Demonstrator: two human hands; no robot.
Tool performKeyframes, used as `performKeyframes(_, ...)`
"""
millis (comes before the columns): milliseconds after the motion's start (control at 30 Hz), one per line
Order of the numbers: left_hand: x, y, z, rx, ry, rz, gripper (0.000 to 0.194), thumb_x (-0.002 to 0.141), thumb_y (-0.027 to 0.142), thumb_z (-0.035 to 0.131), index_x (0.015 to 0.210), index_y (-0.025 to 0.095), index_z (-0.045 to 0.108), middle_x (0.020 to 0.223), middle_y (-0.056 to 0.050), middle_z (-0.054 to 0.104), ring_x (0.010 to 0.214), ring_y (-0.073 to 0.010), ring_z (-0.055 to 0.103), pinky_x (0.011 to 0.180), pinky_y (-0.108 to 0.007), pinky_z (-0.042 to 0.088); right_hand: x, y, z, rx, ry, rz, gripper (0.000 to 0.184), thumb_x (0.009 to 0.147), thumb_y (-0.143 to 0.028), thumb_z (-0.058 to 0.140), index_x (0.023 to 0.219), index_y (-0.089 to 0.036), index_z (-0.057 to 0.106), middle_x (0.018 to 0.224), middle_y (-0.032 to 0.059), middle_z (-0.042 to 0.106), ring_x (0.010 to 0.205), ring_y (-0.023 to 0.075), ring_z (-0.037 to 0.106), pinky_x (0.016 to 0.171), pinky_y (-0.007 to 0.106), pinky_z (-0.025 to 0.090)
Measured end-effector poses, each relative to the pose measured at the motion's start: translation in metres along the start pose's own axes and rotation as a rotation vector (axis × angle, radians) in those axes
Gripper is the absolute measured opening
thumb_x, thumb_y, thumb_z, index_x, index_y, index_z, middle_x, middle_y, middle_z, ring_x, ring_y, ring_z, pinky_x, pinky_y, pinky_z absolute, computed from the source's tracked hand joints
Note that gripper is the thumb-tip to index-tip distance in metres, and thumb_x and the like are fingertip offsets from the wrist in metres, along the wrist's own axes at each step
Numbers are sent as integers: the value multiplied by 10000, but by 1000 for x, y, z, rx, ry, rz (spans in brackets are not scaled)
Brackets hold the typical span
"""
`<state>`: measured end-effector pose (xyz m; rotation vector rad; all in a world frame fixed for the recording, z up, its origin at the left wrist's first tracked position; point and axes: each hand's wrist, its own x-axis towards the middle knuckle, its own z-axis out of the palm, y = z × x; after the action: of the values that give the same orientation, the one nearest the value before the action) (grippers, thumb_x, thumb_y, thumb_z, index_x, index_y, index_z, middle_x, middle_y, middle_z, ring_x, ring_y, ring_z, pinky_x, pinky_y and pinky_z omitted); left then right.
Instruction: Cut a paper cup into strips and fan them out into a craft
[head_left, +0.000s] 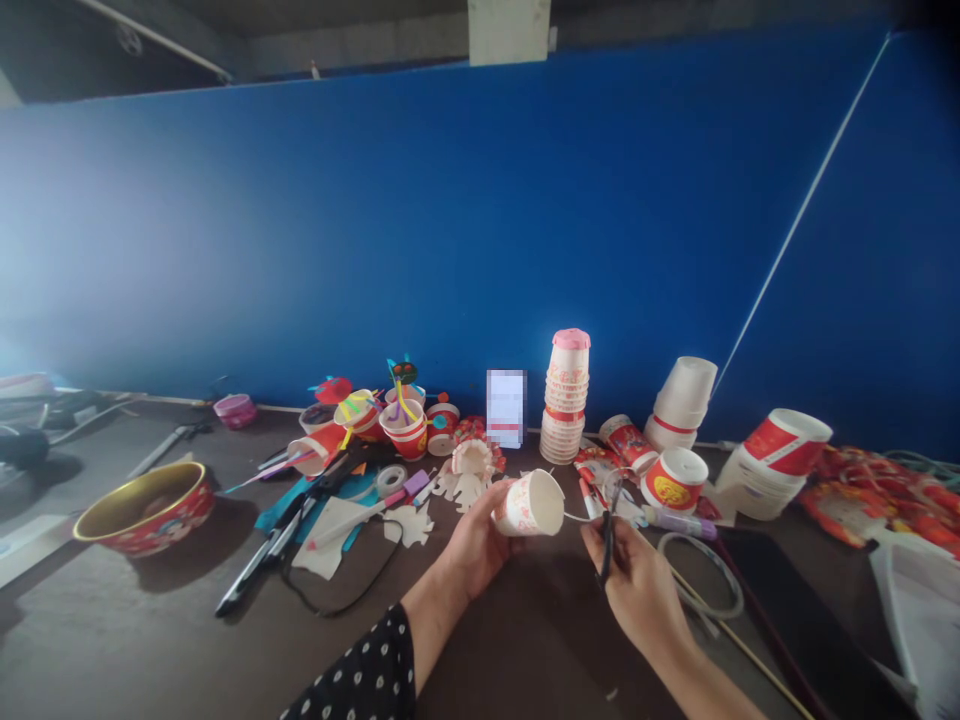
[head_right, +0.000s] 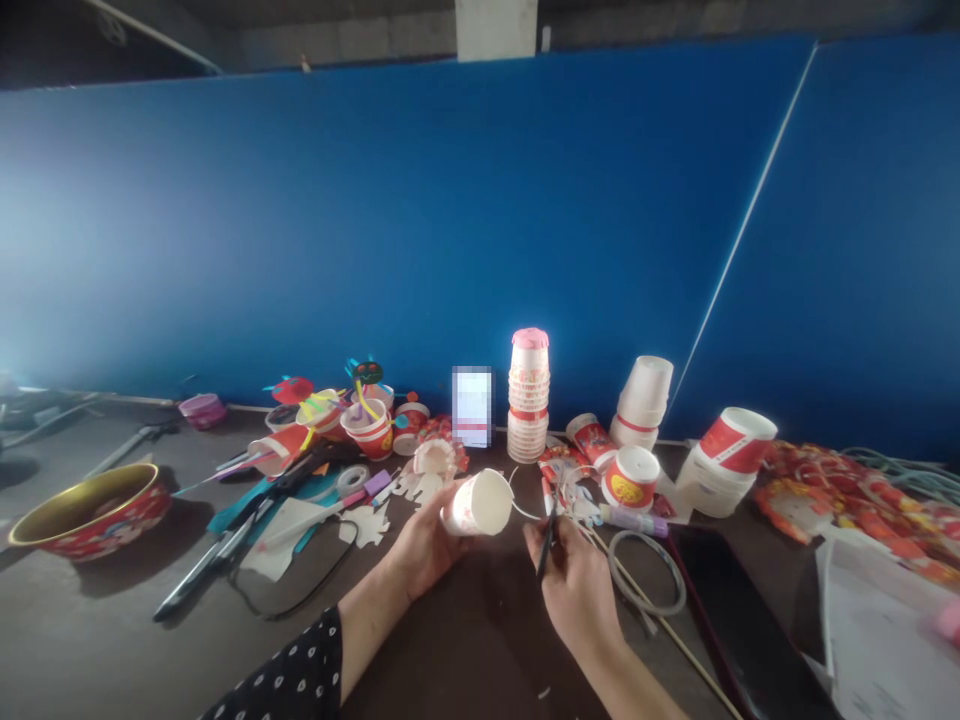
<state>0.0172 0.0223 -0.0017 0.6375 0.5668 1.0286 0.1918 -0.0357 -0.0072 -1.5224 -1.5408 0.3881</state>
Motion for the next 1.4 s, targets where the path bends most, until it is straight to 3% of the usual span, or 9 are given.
performKeyframes(200,0,2,2,-108,48,3,309,695,313,562,925,108,585,734,-65,627,591,-160,572,466,-225,380,6,8,5,-383,66,-216,319,831,-383,420,966,-116,531,784,134,657,734,257,631,655,325,458)
performKeyframes(300,1,3,-2,-164,52,17,307,675,316,560,907,115,574,702,-61,618,549,-162,559,426,-219,346,6,11,10,-492,8,-200,318,835,-345,421,1007,-93,509,916,184,647,833,279,625,703,338,452)
performKeyframes(433,2,6,-3,-195,61,23,297,683,320,544,898,116,563,675,-64,611,526,-163,558,424,-218,351,6,7,8,-479,-135,-116,224,859,-317,402,938,-139,512,812,129,668,777,254,641,656,303,436)
performKeyframes(667,4,9,-3,-246,202,62,301,710,279,534,968,123,543,714,-60,619,559,-160,575,472,-246,433,4,8,6,-403,-212,-68,72,783,-246,513,838,-199,510,743,44,666,707,201,636,601,248,399)
performKeyframes(833,6,8,-7,-238,191,79,291,721,290,536,954,116,559,694,-57,625,575,-166,587,486,-247,440,2,9,7,-499,-230,-44,199,676,-90,542,839,-203,523,751,36,671,753,208,630,612,245,373)
performKeyframes(1067,8,8,-9,-224,183,124,284,753,320,498,932,107,558,641,-56,622,505,-162,565,448,-240,402,0,-3,6,-532,-268,-21,195,674,-92,538,820,-221,527,736,13,675,725,201,633,578,236,348)
performKeyframes(1200,7,8,-9,-251,176,136,271,756,288,509,962,115,543,691,-62,627,540,-160,573,462,-239,411,0,0,6,-576,-244,4,189,683,-114,549,844,-212,536,739,35,677,712,208,635,578,244,350)
performKeyframes(1400,8,7,-11,-264,197,131,290,768,305,515,996,128,533,720,-64,625,559,-161,585,475,-239,435,8,13,-3,-595,-109,57,219,690,-117,533,901,-174,533,800,71,680,733,215,636,576,246,361)
